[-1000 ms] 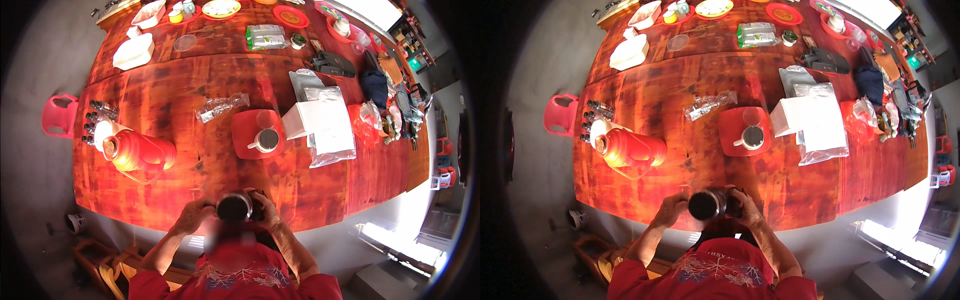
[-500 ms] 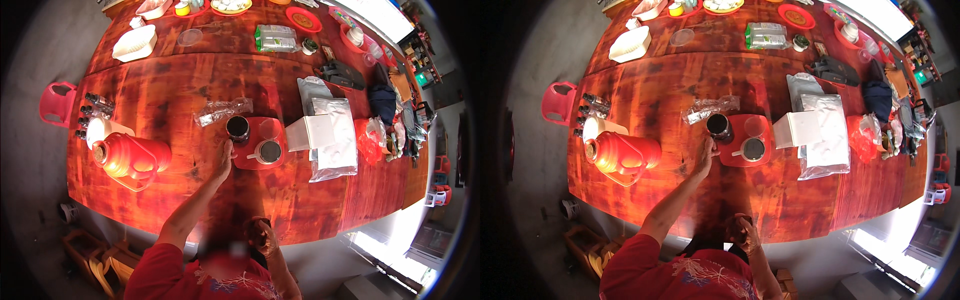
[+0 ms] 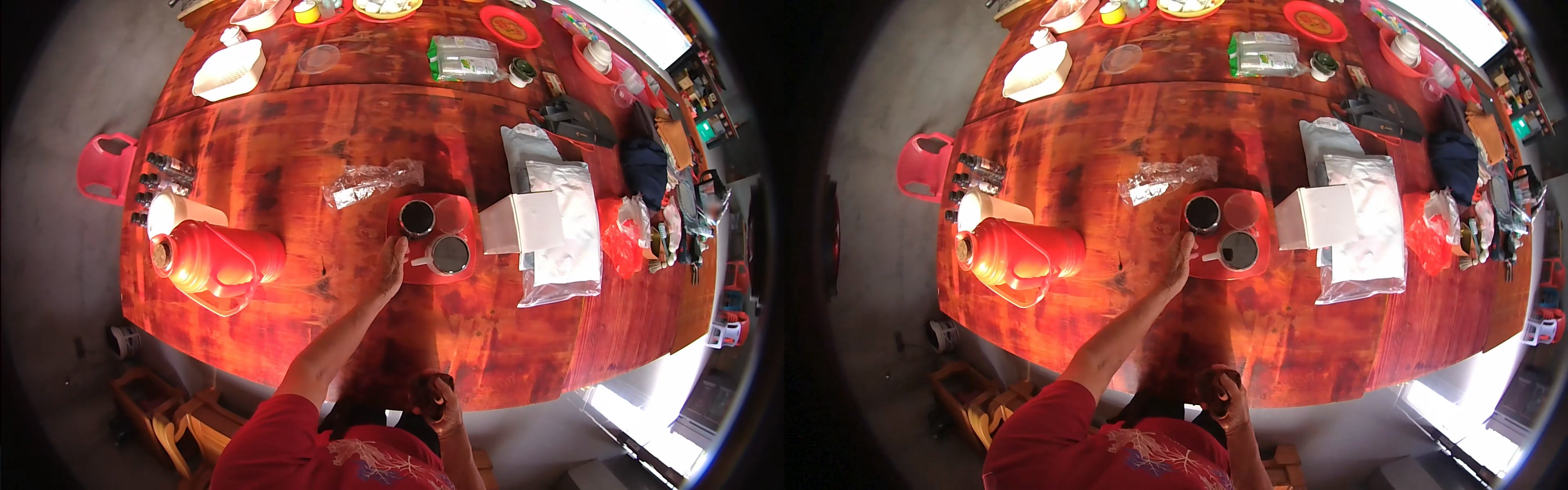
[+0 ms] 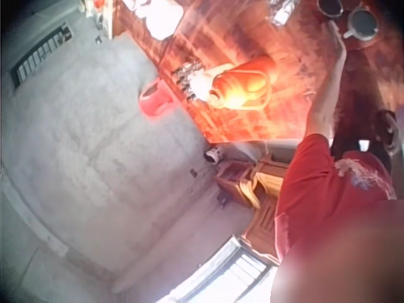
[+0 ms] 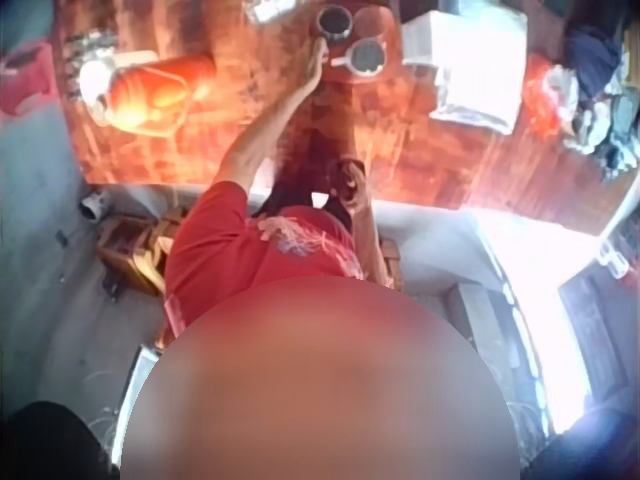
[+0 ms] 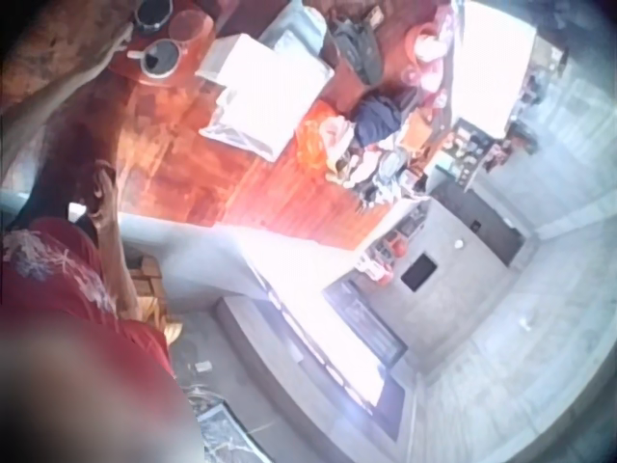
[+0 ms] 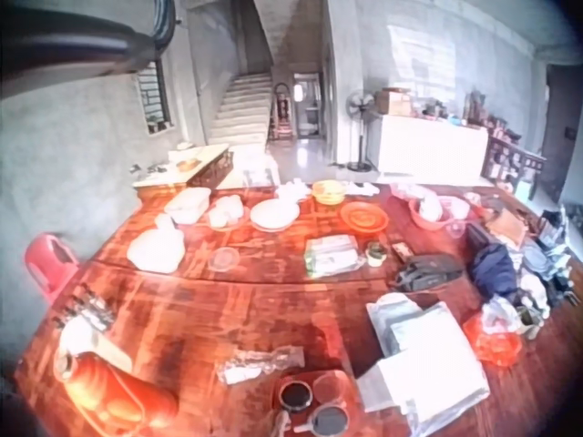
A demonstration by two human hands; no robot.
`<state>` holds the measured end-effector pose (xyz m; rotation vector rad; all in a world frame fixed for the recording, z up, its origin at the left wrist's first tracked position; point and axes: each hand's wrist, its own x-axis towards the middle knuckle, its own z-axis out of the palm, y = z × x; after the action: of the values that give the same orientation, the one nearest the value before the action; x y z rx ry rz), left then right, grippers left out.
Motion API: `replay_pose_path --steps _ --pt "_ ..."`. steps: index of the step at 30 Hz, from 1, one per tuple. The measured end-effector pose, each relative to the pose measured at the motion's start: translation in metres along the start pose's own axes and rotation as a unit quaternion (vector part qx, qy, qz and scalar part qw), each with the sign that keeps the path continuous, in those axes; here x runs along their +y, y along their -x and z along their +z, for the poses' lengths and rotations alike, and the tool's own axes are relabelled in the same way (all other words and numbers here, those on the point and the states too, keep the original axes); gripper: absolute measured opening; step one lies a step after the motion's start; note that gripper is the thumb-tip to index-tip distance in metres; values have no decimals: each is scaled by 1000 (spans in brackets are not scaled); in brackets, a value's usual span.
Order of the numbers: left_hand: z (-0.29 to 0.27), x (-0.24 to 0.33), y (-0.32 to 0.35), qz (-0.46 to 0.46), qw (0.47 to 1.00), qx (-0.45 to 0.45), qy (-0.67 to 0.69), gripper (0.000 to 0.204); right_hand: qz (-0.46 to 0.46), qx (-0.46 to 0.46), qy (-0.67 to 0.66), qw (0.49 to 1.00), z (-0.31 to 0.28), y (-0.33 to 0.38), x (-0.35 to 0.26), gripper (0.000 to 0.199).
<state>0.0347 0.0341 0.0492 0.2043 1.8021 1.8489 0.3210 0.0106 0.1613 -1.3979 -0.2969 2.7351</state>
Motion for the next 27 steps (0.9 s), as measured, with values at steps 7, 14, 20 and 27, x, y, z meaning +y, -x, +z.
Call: replay_pose_path --steps 7,14,20,27 --pt "-2 -7 8 11 1000 2 2 36 14 11 -4 1000 -16 -7 7 30" --pt "-62 -60 14 -31 929 251 -269 59 39 13 -43 998 -10 -9 12 27" --pt "-153 -51 30 -103 864 295 -395 40 25 32 -32 999 -17 -15 17 26" --pt "-165 -71 37 13 891 274 -362 15 -11 6 68 998 13 -18 16 34"
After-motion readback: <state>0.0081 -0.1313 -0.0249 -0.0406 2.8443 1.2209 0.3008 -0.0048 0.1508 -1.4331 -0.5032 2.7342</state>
